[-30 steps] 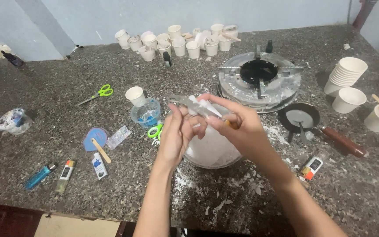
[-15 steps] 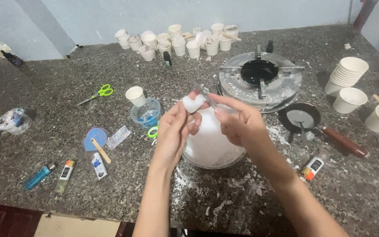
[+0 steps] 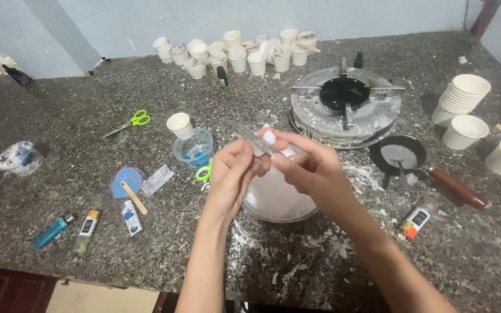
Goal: Carving a heart shape from a block of wax using a metal tool.
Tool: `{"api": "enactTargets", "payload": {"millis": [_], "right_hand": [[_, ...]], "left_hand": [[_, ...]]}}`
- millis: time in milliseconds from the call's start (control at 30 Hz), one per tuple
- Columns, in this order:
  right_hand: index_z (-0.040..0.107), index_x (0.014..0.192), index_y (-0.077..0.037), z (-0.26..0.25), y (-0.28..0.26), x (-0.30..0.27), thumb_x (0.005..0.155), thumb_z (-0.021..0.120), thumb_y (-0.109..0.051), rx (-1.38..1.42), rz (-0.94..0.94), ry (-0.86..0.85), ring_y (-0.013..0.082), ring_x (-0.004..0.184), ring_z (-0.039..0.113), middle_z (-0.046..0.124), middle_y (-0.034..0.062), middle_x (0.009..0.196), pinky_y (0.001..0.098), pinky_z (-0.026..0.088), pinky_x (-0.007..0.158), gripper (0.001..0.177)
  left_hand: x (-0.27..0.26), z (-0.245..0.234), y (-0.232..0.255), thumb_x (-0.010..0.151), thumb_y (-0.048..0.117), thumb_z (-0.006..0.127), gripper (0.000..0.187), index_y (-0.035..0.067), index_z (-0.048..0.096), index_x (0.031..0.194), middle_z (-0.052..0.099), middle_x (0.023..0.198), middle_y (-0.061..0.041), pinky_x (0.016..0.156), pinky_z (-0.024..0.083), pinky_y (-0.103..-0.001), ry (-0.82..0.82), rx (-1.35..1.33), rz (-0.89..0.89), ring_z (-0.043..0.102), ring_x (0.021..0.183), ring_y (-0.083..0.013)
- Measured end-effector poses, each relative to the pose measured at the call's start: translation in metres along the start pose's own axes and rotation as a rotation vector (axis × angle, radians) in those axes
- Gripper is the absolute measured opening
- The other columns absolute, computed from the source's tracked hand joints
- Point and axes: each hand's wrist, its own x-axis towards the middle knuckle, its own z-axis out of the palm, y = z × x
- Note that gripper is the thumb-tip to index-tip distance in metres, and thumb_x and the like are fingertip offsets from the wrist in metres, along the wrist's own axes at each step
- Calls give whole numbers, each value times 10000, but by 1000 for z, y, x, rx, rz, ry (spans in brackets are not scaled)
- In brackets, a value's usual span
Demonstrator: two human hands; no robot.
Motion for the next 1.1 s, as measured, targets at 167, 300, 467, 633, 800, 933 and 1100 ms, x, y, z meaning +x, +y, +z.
{"api": "enactTargets", "payload": {"millis": [167, 300, 467, 633, 800, 933, 1100], "right_hand": [[621, 1377, -63, -4, 15, 1, 882, 738, -92, -158, -194, 18, 48, 419, 375, 596, 42, 499, 190, 291, 397, 510], [599, 1398, -52, 0, 16, -2, 864, 765, -72, -271, -307, 47, 37, 406, 362, 669, 80, 551, 185, 300, 394, 560], [618, 1382, -60, -2, 28, -2, 870, 762, -66, -234, -331, 60, 55, 476, 486, 758, 84, 739, 198, 344, 431, 532], [622, 1377, -70, 2, 18, -5, 888, 742, -65, -225, -342, 74, 29, 454, 451, 668, 40, 586, 171, 306, 432, 503], [623, 1381, -83, 5, 12, -6, 881, 759, -80, -260, -388, 84, 23, 446, 377, 537, 15, 475, 174, 301, 418, 518], [637, 1376, -140, 2, 16, -4, 873, 769, -73, -259, -400, 78, 0, 464, 402, 681, 81, 602, 191, 360, 427, 525], [611, 1406, -127, -1, 12, -3, 874, 750, -86, -144, -285, 1, 3, 424, 355, 579, 20, 504, 161, 323, 397, 551]], "left_hand": [[0, 1, -5, 970, 230, 669, 336, -42, 580, 1144, 691, 890, -167, 647, 613, -315, -57, -155, 16, 737, 790, -252], [2, -11, -23, 961, 181, 667, 446, -17, 483, 1315, 715, 1069, -140, 687, 625, -276, -81, -121, 46, 733, 881, -182], [1, -9, -19, 952, 228, 677, 496, 24, 432, 1332, 701, 1095, -146, 706, 625, -273, -95, -118, 62, 716, 885, -171], [-6, 10, 0, 962, 182, 664, 444, 90, 380, 1292, 699, 1143, -187, 729, 623, -304, -153, -140, 61, 718, 913, -189], [-2, 5, -4, 994, 154, 626, 396, 144, 324, 1250, 668, 1121, -272, 753, 606, -355, -242, -85, 143, 728, 882, -238], [-7, 18, -1, 976, 152, 644, 397, 148, 320, 1207, 681, 1091, -171, 775, 616, -303, -190, 0, 203, 730, 867, -166], [-6, 12, -9, 1017, 190, 566, 346, 130, 291, 1217, 692, 1047, -229, 789, 605, -385, -199, 72, 209, 737, 913, -280]]}}
